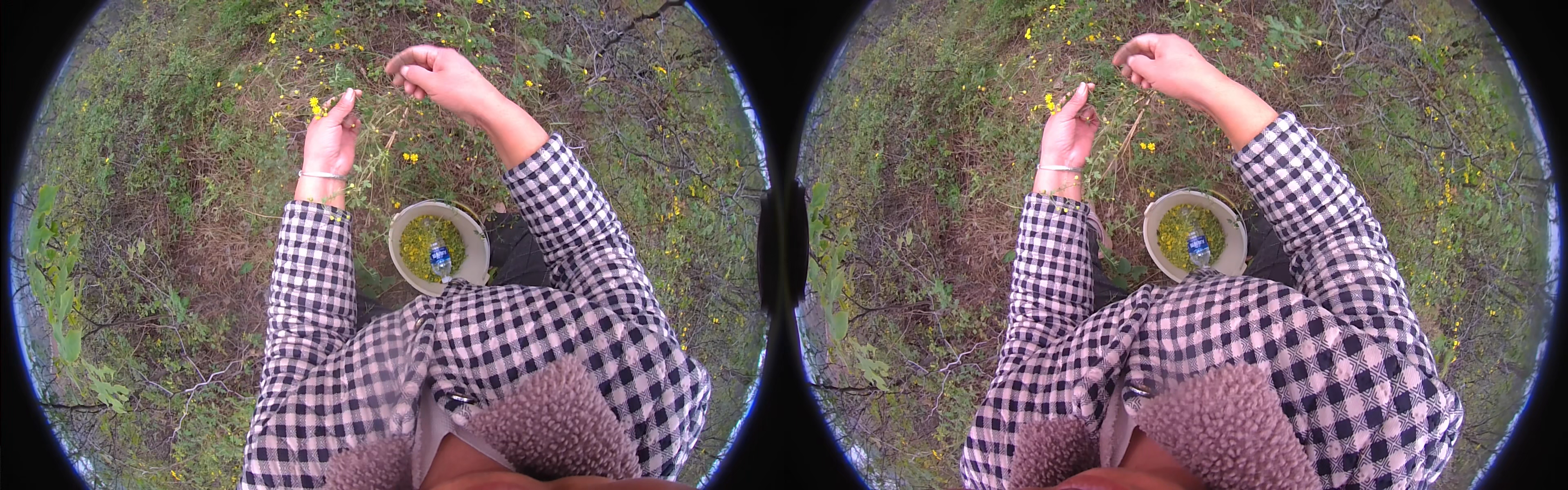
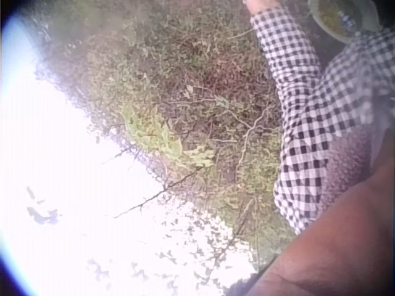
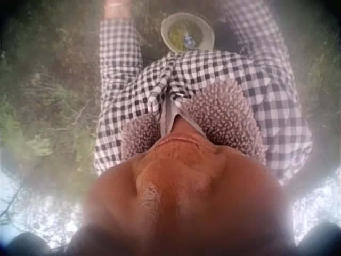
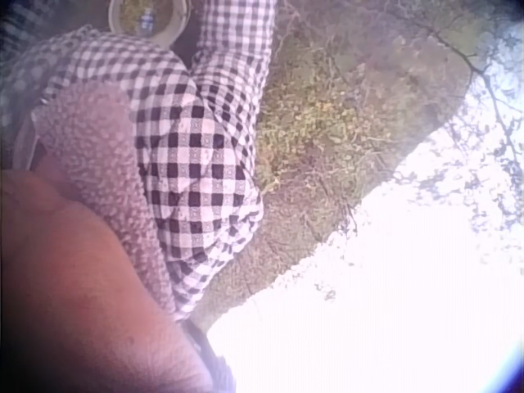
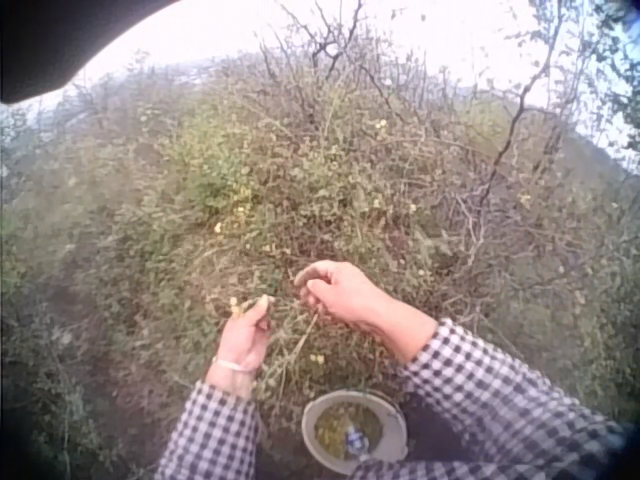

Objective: The person picks small yellow flowers from surrounding plants and places them into a white bucket on the ground. They repeatedly reach for stems, pluck the flowers, and drop them into the bucket, which gradually fills with yellow blossoms.

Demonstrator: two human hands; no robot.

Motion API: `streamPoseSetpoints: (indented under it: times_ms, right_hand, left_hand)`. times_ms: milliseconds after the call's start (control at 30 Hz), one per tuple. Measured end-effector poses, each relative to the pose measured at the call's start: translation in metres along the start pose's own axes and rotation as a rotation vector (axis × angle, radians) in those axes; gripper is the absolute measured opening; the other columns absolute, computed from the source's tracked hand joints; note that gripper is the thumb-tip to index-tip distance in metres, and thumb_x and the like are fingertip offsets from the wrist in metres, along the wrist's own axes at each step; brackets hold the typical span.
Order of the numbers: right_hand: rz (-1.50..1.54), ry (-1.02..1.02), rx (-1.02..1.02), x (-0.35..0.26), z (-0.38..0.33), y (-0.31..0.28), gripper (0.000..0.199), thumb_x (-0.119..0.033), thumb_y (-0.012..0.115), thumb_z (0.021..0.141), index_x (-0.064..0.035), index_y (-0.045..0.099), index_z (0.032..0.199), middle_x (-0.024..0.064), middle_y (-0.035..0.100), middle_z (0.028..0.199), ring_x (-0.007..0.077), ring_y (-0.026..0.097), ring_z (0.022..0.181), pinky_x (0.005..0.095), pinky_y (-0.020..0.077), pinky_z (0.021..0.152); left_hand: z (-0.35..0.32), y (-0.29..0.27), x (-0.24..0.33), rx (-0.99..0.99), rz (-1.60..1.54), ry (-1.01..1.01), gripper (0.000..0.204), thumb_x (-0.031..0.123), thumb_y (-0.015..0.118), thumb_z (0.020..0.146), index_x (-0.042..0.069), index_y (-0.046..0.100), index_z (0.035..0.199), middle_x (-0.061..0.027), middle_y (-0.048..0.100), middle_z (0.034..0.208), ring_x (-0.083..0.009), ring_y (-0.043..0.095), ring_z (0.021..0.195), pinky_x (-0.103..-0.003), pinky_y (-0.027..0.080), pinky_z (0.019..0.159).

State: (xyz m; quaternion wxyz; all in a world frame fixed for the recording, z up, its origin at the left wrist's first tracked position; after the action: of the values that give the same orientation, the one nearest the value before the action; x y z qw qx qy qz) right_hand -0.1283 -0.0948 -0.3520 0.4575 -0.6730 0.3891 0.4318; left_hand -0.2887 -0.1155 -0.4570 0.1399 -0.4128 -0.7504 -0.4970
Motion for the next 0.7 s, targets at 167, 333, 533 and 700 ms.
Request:
streamPoseSetpoints:
  times_ms: [167, 333, 533, 700]
  right_hand:
    - [0.09, 0.21, -0.114, 0.028, 0.004, 0.016, 0.026, -0.022, 0.06, 0.092, 0.0026, 0.063, 0.102, -0.0018, 0.057, 0.081, 0.0057, 0.051, 0.071, 0.019, 0.0435, 0.063]
    - [0.082, 0.163, -0.1, 0.028, 0.006, 0.023, 0.032, -0.023, 0.067, 0.089, 0.0028, 0.064, 0.107, -0.0008, 0.06, 0.075, 0.0056, 0.053, 0.065, 0.0199, 0.0445, 0.059]
    - [0.155, 0.143, 0.051, 0.023, 0.0, 0.009, 0.024, -0.014, 0.067, 0.088, 0.0047, 0.067, 0.103, 0.0037, 0.066, 0.079, 0.0076, 0.06, 0.066, 0.0213, 0.0515, 0.062]
    - [0.1, 0.067, 0.041, -0.007, -0.025, -0.01, 0.022, -0.014, 0.067, 0.088, 0.0046, 0.068, 0.099, 0.006, 0.069, 0.08, 0.0089, 0.064, 0.067, 0.0227, 0.0536, 0.063]
  left_hand:
    - [0.002, 0.002, -0.004, -0.028, -0.12, -0.056, 0.018, 0.021, 0.071, 0.087, 0.008, 0.066, 0.098, 0.0055, 0.058, 0.081, -0.0062, 0.043, 0.064, -0.023, 0.037, 0.069]
    - [0.001, 0.003, -0.008, -0.043, -0.146, -0.086, 0.021, 0.021, 0.074, 0.085, 0.008, 0.065, 0.098, 0.0036, 0.063, 0.088, -0.0061, 0.045, 0.066, -0.024, 0.039, 0.07]
    - [0.003, -0.005, -0.008, -0.001, -0.1, -0.05, 0.021, 0.022, 0.073, 0.085, 0.008, 0.066, 0.098, 0.0043, 0.062, 0.087, -0.006, 0.043, 0.066, -0.024, 0.037, 0.068]
    - [0.01, -0.016, 0.002, 0.012, -0.092, -0.006, 0.024, 0.025, 0.074, 0.084, 0.007, 0.067, 0.1, 0.0068, 0.061, 0.083, -0.0047, 0.039, 0.062, -0.024, 0.036, 0.068]
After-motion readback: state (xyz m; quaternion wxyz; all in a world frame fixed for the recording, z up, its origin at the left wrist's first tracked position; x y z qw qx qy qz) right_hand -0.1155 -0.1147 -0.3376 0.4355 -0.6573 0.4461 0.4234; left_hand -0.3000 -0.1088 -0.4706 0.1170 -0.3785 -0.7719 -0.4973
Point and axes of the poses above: each hand's wrist, its own z-axis towards the middle knuckle, its own y-axis out of the palm, x = y × z, the point moved 9 cm from there along z, towards the middle knuckle
